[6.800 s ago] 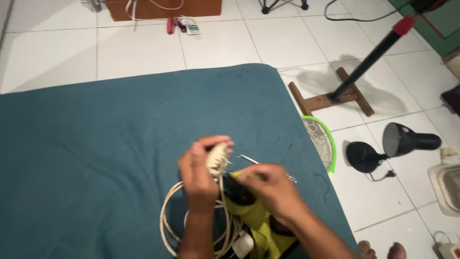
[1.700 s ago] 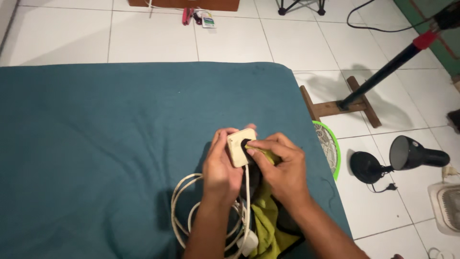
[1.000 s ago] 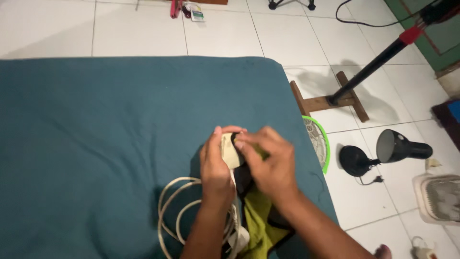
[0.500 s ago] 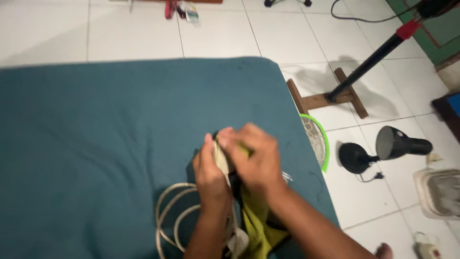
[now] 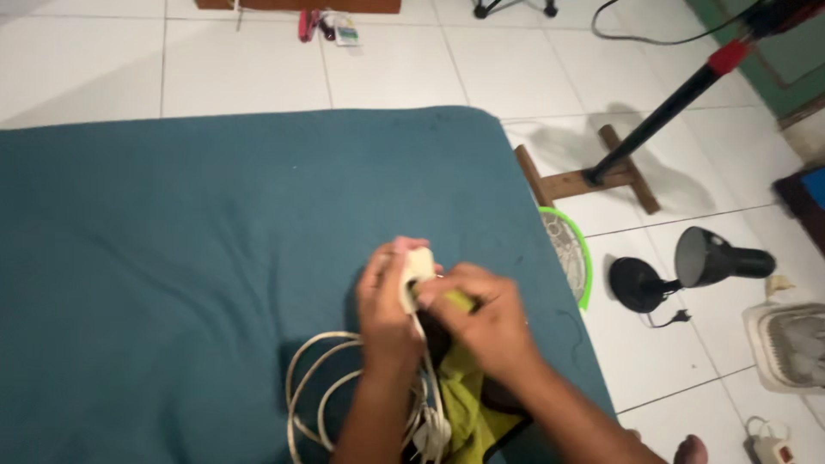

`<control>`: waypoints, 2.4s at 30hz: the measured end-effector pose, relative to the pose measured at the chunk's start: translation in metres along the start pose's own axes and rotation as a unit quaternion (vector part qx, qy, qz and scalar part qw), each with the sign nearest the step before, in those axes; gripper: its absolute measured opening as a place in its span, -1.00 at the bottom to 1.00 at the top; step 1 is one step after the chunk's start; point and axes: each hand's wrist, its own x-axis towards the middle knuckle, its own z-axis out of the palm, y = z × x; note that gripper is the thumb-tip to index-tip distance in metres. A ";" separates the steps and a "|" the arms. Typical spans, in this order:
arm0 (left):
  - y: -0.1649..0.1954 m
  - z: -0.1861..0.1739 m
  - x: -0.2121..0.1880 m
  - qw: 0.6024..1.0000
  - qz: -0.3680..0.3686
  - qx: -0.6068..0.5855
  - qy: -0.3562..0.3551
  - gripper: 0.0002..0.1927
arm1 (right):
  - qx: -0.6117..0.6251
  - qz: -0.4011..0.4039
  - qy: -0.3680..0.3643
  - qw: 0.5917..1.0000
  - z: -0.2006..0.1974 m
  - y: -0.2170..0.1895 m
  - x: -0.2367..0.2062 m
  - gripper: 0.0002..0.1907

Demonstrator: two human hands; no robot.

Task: The person sits on the floor and disassembles a power strip using a screwdriver, unscrewing its casing and removing internal components. They wipe parts with a cloth, handle the plug and cable, and rework the socket housing with the screwdriver.

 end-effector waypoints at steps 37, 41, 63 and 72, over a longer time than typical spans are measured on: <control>-0.025 0.012 0.092 0.989 0.037 0.140 0.003 -0.49 | -0.080 -0.009 0.098 0.992 0.002 0.028 0.086 -0.85; -0.040 0.011 0.102 0.996 0.023 0.078 0.040 -0.51 | -0.031 -0.004 0.085 0.996 0.008 0.027 0.092 -0.84; -0.017 -0.009 0.178 0.971 -0.098 -0.195 -0.096 -0.35 | 0.153 0.140 0.130 0.970 -0.006 0.062 0.128 -0.84; 0.018 -0.085 0.131 0.982 -0.022 -0.187 -0.016 -0.40 | 0.248 0.161 0.107 0.949 0.124 0.082 0.068 -0.89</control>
